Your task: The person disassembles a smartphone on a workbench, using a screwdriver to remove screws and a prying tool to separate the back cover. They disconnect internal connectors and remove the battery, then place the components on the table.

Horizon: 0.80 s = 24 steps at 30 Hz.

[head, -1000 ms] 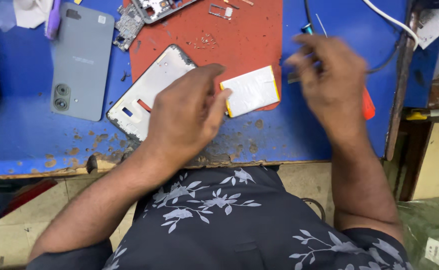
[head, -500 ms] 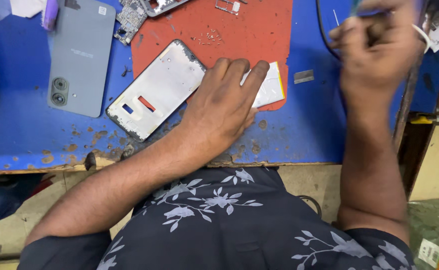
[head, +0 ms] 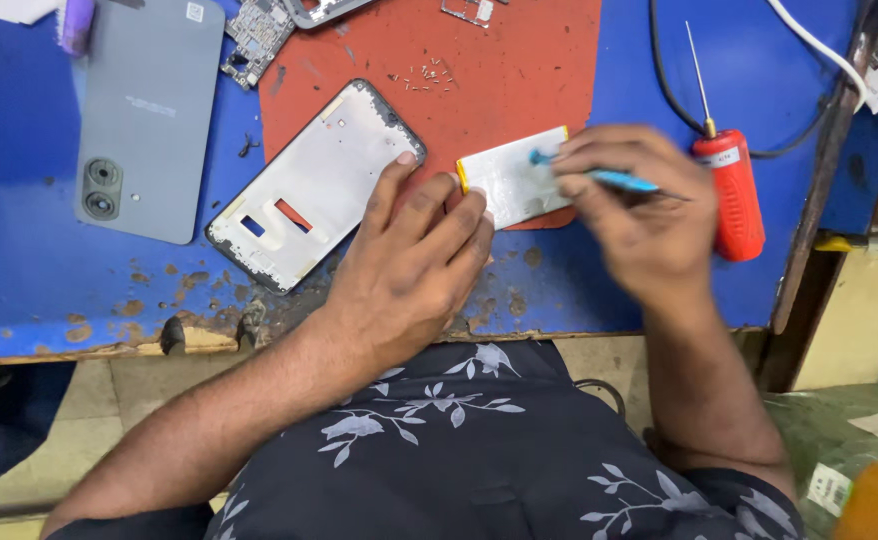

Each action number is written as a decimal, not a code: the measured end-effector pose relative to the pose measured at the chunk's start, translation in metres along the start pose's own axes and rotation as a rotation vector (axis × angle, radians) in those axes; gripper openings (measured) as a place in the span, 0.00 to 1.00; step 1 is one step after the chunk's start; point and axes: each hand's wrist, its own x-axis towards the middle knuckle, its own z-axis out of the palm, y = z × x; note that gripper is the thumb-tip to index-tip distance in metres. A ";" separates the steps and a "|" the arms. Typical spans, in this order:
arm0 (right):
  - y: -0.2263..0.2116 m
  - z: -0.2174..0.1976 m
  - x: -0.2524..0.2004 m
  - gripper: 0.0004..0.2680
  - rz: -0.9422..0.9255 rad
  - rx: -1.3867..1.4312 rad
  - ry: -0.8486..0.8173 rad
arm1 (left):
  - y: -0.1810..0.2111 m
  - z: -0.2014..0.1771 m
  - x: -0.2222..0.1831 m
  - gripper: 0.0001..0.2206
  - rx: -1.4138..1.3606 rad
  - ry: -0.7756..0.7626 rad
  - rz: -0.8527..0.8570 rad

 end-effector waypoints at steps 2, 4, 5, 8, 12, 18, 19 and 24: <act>-0.011 0.010 0.001 0.04 -0.021 -0.157 -0.061 | -0.003 0.001 -0.005 0.15 0.007 -0.024 0.004; -0.017 0.012 0.006 0.05 -0.091 -0.285 -0.066 | -0.005 0.002 -0.008 0.14 0.032 -0.033 0.008; -0.019 0.013 0.009 0.06 -0.127 -0.349 -0.068 | -0.005 0.002 -0.008 0.14 0.045 -0.036 0.011; -0.014 0.007 0.014 0.05 0.019 -0.367 0.001 | -0.006 0.002 -0.008 0.15 0.044 -0.020 0.007; -0.007 0.009 0.008 0.07 -0.188 -0.426 -0.045 | -0.008 0.002 -0.008 0.15 0.039 -0.034 0.002; -0.019 0.013 0.008 0.05 0.019 -0.386 0.013 | -0.009 0.002 -0.011 0.14 0.016 -0.049 -0.006; -0.023 0.018 0.007 0.07 0.031 -0.370 -0.012 | -0.009 0.003 -0.011 0.14 0.001 -0.050 -0.009; -0.026 0.020 0.011 0.04 0.054 -0.289 0.093 | -0.009 0.003 -0.012 0.14 -0.027 -0.046 -0.019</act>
